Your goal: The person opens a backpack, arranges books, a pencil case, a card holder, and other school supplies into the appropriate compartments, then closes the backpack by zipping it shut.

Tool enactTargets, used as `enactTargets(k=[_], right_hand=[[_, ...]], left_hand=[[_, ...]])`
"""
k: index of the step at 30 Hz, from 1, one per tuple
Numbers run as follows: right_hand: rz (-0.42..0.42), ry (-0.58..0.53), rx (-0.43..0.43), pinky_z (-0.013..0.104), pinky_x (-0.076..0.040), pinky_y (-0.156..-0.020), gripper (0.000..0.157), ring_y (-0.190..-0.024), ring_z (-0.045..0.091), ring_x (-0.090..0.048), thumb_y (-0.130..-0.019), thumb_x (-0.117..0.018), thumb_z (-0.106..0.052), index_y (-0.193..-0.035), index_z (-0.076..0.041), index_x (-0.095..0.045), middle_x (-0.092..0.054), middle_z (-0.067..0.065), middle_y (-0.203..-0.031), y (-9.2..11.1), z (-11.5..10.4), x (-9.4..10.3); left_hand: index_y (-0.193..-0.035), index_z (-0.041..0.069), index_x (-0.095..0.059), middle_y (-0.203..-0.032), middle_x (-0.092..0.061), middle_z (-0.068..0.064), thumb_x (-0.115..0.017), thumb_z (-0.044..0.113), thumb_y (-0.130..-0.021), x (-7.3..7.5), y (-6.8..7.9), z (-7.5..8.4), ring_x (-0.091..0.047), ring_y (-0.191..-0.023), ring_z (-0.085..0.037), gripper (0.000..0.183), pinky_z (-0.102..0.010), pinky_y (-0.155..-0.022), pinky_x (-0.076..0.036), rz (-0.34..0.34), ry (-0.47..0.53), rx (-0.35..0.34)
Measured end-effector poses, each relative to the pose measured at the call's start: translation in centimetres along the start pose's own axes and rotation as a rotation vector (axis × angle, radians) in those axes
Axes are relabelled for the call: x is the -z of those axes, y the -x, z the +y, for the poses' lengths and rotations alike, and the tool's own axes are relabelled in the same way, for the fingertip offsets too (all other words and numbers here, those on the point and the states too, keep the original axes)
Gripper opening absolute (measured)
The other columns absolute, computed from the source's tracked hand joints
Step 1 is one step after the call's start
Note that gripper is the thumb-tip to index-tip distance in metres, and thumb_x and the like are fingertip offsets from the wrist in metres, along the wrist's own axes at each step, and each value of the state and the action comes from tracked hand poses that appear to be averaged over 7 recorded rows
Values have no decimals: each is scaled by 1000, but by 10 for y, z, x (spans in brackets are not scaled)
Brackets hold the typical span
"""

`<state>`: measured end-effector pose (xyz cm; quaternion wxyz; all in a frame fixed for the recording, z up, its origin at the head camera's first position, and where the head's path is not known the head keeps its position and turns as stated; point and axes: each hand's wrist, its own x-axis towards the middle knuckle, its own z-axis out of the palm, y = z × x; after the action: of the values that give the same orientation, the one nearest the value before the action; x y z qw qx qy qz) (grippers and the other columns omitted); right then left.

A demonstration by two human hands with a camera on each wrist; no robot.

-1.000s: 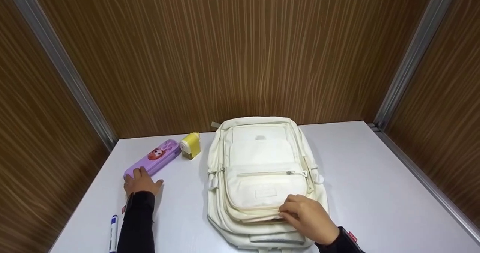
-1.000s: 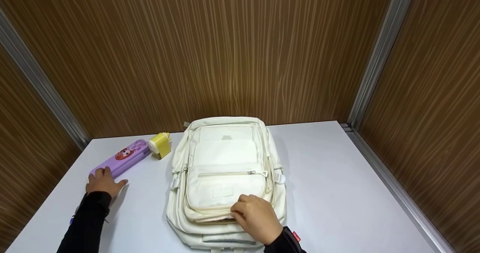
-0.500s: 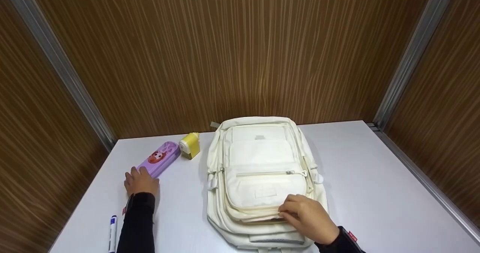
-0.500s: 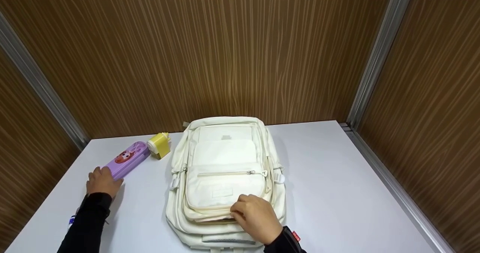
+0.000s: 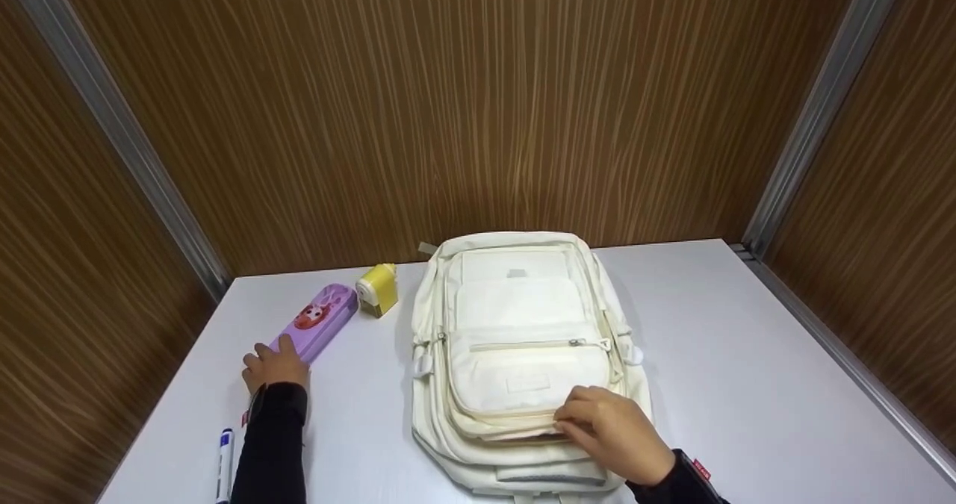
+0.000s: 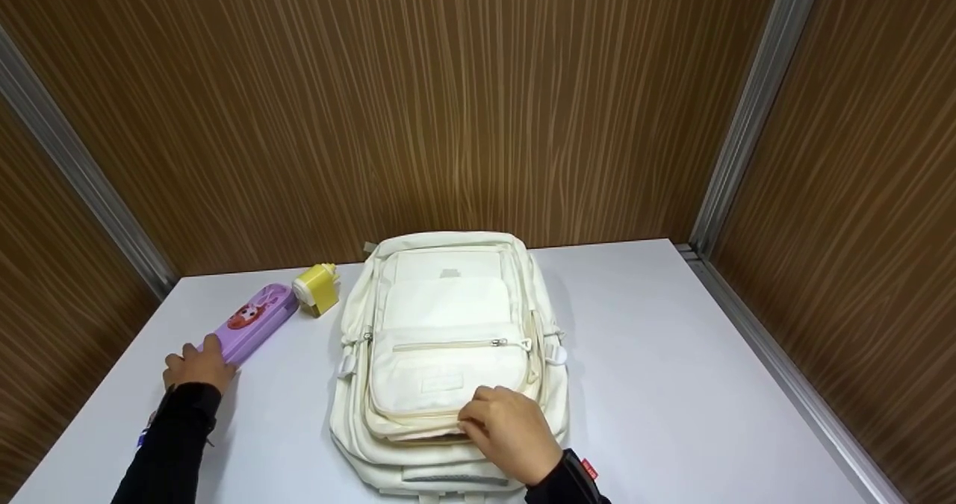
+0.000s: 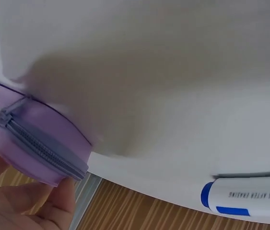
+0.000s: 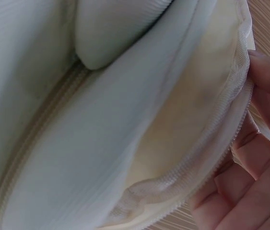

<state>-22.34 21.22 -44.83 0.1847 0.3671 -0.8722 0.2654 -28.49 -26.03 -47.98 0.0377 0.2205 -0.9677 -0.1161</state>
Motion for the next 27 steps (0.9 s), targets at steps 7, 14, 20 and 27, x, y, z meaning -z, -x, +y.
enactTargets(k=[7,14,20,27], right_hand=[[11,-4,20,18,-44,-61,8,-71,0,-52,-80,-77,-14,-81,-20,-73,-59,-16,-78,-1,0,1],[34,-1,21,17,-43,-61,8,-71,0,-52,-79,-78,-14,-80,-20,-73,-59,-17,-77,0,1,0],[7,-51,-27,20,-47,-62,6,-72,0,-55,-82,-76,-15,-82,-20,-74,-60,-17,-79,0,1,0],[-5,-149,-77,23,-52,-68,6,-75,-2,-59,-85,-75,-16,-82,-22,-73,-61,-18,-81,0,2,0]], left_hand=[[-135,-4,-37,-115,-44,-43,-60,17,-88,0,2,-3,-41,-109,-57,56,-64,-94,-37,-34,27,7],[-140,-8,-29,-118,-38,-41,-63,30,-85,1,9,3,-44,-109,-58,75,-66,-93,-41,-124,109,29],[-143,-8,-26,-120,-46,-42,-63,34,-85,-2,21,12,-46,-109,-56,81,-64,-95,-39,-150,109,57],[-147,-7,-19,-121,-35,-40,-66,33,-83,-8,36,23,-47,-106,-57,89,-64,-91,-44,-104,289,88]])
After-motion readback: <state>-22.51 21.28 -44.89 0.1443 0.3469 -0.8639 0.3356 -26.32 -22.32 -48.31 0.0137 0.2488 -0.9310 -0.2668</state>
